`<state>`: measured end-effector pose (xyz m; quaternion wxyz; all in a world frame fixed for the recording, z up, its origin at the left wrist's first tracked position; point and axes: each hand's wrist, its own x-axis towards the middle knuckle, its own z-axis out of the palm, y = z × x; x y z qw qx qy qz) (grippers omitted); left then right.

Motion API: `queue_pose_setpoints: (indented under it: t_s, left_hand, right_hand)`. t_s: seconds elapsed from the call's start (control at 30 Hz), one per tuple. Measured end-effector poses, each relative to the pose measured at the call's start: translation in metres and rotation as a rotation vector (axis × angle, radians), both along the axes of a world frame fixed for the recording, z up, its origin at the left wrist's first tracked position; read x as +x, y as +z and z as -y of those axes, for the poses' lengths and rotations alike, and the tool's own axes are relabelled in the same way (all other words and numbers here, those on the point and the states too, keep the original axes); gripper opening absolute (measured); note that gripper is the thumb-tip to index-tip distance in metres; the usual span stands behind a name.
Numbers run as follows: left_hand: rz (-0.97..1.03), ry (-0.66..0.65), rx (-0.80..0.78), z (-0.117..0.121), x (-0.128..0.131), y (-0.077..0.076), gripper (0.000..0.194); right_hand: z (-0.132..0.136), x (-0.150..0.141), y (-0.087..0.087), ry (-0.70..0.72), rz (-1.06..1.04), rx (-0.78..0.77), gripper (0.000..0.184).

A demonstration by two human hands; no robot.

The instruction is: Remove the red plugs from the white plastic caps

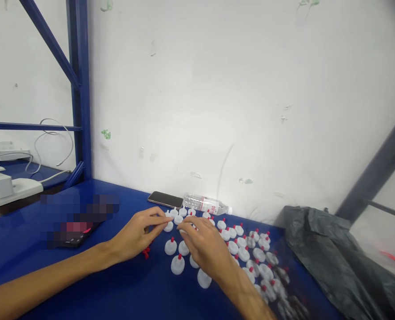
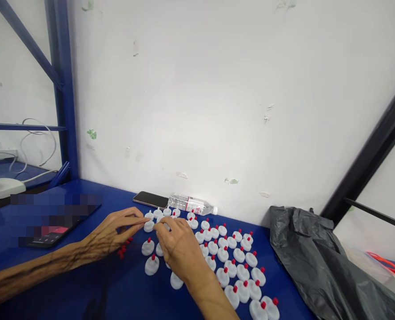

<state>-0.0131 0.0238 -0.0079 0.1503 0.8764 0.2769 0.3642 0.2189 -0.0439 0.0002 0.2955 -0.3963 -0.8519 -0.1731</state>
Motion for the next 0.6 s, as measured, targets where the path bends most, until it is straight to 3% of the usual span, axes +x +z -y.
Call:
queue_pose_setpoints:
  t_s: [0.17,0.33,0.6]
  left_hand:
    - [0.047,-0.021,-0.045,0.009,0.005,0.002,0.032]
    - [0.044,-0.119,-0.07,0.011,0.005,0.0,0.028]
    - [0.056,-0.13,-0.038,0.012,0.005,-0.002,0.026]
  right_hand:
    - [0.009,-0.003,0.01,0.051,0.077,-0.074,0.023]
    - [0.011,-0.009,0.007,0.047,0.1,-0.076,0.018]
    - [0.012,-0.012,0.008,0.017,0.083,-0.074,0.013]
